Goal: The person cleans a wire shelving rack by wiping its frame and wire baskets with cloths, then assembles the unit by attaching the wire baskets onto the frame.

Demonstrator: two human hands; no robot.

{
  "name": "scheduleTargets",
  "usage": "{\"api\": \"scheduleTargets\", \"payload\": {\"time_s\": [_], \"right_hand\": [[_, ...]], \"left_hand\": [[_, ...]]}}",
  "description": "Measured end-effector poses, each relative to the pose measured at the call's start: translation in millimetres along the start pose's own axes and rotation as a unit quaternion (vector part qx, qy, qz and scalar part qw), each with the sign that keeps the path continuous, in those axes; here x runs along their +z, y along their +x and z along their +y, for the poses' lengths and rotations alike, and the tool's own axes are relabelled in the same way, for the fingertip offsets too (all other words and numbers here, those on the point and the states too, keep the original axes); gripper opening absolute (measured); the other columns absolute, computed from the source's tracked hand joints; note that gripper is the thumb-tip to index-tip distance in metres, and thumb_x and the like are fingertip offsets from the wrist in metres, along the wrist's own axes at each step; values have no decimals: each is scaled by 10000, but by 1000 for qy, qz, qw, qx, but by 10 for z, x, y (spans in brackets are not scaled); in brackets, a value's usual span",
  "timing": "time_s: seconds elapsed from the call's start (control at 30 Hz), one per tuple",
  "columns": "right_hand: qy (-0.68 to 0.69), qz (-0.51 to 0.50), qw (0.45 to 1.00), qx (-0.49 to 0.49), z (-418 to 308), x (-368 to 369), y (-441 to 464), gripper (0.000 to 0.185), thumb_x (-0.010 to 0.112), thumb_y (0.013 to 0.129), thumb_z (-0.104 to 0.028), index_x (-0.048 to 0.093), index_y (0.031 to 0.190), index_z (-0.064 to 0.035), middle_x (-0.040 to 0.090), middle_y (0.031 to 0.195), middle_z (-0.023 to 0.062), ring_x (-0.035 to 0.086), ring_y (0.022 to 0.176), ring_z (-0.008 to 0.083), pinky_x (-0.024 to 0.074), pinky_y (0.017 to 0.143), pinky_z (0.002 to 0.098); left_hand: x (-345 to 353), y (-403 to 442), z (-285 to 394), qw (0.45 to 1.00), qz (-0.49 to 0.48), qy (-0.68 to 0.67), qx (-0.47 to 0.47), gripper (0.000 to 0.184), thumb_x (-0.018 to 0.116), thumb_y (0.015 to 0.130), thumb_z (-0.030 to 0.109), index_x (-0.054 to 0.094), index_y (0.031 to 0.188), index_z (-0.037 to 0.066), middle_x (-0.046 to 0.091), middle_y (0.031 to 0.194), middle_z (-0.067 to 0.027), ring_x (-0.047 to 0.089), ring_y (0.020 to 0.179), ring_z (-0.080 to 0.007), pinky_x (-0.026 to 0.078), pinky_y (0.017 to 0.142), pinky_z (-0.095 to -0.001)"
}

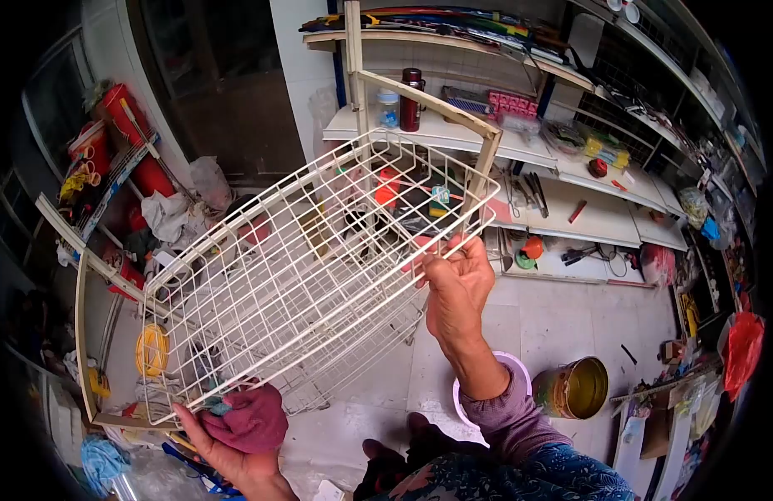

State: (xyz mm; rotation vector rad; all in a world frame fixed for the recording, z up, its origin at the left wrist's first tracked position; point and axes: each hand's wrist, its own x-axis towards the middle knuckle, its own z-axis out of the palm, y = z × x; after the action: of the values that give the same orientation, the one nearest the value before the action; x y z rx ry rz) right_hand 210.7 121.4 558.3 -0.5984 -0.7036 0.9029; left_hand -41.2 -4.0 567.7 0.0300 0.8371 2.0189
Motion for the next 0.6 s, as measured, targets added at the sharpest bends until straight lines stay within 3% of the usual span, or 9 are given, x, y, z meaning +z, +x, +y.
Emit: {"api": "scheduleTargets", "payload": {"time_s": [0.07,0.27,0.33,0.37,0.43,0.47,0.6], "right_hand": [[6,-1,1000,5,-19,-3,-3,301,528,726,112,386,944,-39,577,905,150,618,660,183,429,488,221],[-7,8,1000,-1,-3,-28,14,299,512,716,66,407,986,-5,613,853,156,612,636,186,452,509,240],[6,8,1000,4,26,-29,7,307,513,716,67,411,999,6,618,872,166,621,650,194,459,520,246],[17,9,1000,13,36,-29,14,316,513,716,67,414,1012,17,624,892,175,629,665,202,466,531,251],[16,3,1000,8,60,-30,21,319,507,717,76,423,1021,31,626,932,193,641,688,220,477,552,260],[20,-8,1000,11,67,-25,48,312,502,716,80,425,1015,33,626,932,194,641,686,220,477,554,257],[18,-24,1000,-1,-3,42,89,305,486,718,94,422,1011,41,625,924,199,643,687,218,480,560,247]], "left_hand": [[-15,10,28,999,38,8,-1,410,696,741,399,551,995,112,577,934,-27,560,870,-187,486,787,-369],[84,-75,33,997,-52,26,-51,398,698,709,326,546,1005,106,593,938,-73,566,882,-228,477,804,-404],[169,-169,-57,998,44,-30,26,449,686,698,292,521,1048,64,567,950,-113,546,853,-265,463,770,-395],[134,-149,-21,998,43,-31,25,449,686,698,292,521,1048,64,567,950,-113,546,853,-265,463,770,-395],[-7,-119,82,997,15,-56,-43,172,677,632,206,591,710,78,615,1028,-96,504,1060,-294,336,935,-566],[-6,-111,65,999,12,-27,-24,409,680,601,242,604,973,87,591,1034,-89,511,1015,-286,367,904,-537],[-80,-27,35,998,-17,-35,-43,460,685,624,268,591,1040,99,580,1065,-94,493,1041,-299,352,920,-526]]}}
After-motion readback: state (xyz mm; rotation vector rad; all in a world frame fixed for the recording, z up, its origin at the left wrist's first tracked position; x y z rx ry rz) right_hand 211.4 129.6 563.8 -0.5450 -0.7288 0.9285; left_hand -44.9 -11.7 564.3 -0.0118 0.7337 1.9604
